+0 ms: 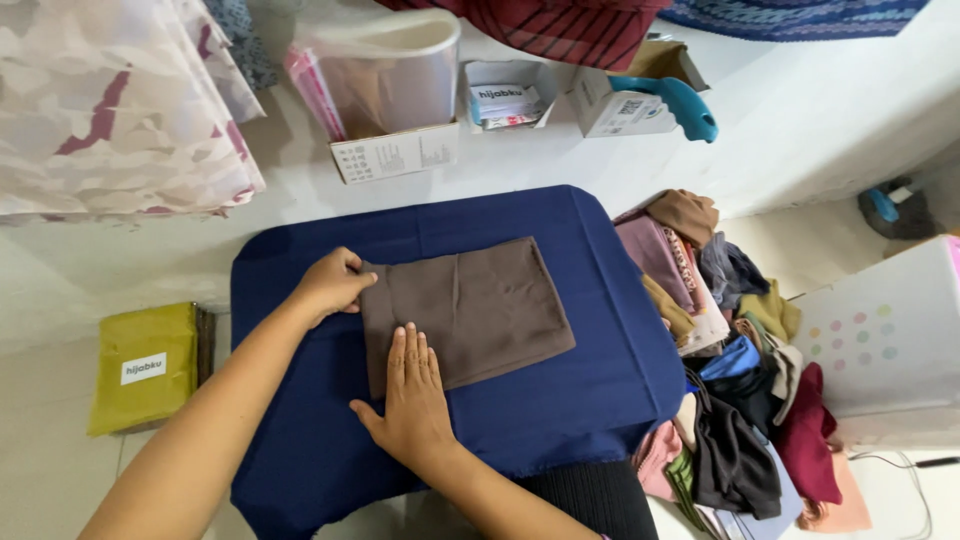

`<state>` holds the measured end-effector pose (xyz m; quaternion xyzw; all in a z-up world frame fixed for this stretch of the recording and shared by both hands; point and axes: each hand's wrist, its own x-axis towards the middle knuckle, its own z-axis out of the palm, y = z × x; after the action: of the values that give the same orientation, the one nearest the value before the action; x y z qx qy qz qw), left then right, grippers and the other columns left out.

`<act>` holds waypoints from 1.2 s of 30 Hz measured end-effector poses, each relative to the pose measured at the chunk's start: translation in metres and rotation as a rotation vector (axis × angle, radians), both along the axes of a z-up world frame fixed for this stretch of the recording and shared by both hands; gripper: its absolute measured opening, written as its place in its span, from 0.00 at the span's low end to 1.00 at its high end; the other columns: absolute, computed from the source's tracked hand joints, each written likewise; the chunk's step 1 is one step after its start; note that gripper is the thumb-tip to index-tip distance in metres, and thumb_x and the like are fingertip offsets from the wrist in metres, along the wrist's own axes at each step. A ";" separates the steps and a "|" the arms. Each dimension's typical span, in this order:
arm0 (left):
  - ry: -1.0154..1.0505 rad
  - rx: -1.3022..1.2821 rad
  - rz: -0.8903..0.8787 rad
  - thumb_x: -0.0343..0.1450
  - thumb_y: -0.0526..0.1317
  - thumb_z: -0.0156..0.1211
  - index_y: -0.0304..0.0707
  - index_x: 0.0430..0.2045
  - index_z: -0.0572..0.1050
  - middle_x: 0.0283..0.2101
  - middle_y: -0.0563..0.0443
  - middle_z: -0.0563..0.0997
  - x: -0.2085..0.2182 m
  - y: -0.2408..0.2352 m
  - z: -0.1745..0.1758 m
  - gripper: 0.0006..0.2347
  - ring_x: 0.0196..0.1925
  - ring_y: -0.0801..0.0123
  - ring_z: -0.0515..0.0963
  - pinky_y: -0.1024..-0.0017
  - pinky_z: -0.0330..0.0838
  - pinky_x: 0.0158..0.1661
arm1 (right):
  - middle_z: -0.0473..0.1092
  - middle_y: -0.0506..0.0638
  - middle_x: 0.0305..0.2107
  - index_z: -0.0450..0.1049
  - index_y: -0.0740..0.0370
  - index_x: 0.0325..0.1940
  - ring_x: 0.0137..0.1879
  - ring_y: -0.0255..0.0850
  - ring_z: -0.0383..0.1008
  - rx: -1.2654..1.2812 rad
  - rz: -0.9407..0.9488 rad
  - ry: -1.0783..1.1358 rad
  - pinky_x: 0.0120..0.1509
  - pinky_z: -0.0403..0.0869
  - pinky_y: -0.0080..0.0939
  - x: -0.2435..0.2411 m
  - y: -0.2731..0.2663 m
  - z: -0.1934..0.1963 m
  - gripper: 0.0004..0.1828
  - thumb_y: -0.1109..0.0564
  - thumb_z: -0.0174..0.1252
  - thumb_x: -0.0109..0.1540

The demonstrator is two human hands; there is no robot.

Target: The person folds a brown piece of clothing on a blue table, uses a lint roller to clean it, and then places it into a clear plastic bag. They seal the bag, smooth it out, and attach a small white label to the front.

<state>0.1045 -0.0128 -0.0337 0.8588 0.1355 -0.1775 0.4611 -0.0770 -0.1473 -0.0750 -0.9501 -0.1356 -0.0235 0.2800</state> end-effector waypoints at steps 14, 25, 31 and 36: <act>0.150 -0.534 0.014 0.74 0.35 0.52 0.35 0.40 0.80 0.35 0.44 0.77 -0.005 -0.036 0.055 0.09 0.32 0.62 0.80 0.73 0.80 0.38 | 0.57 0.68 0.69 0.45 0.73 0.76 0.72 0.60 0.61 0.311 -0.207 -0.155 0.70 0.65 0.53 0.007 -0.013 -0.002 0.43 0.56 0.54 0.62; -0.227 0.213 -0.775 0.70 0.44 0.59 0.53 0.43 0.84 0.35 0.57 0.89 0.038 -0.092 0.076 0.10 0.41 0.79 0.85 0.79 0.71 0.47 | 0.68 0.54 0.64 0.65 0.65 0.69 0.72 0.42 0.64 1.143 -0.404 0.023 0.75 0.60 0.36 0.009 -0.089 0.020 0.26 0.57 0.47 0.67; -0.480 0.272 -0.814 0.70 0.53 0.60 0.45 0.32 0.80 0.47 0.52 0.76 0.069 -0.141 0.045 0.12 0.48 0.63 0.77 0.66 0.66 0.51 | 0.75 0.55 0.42 0.74 0.64 0.56 0.47 0.45 0.78 1.326 -0.785 0.280 0.37 0.82 0.45 0.023 -0.122 0.023 0.21 0.48 0.50 0.66; -0.415 0.192 -0.754 0.75 0.49 0.55 0.45 0.21 0.66 0.22 0.56 0.71 0.065 -0.172 0.038 0.14 0.29 0.68 0.72 0.68 0.58 0.35 | 0.74 0.63 0.40 0.68 0.61 0.56 0.34 0.56 0.80 1.543 -0.871 0.304 0.30 0.81 0.52 0.031 -0.141 0.022 0.20 0.46 0.47 0.68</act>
<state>0.1696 -0.1850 0.0045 0.9046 -0.2671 -0.1438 0.2994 -0.0457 -0.2888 -0.0532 -0.4577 0.3286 -0.0863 0.8216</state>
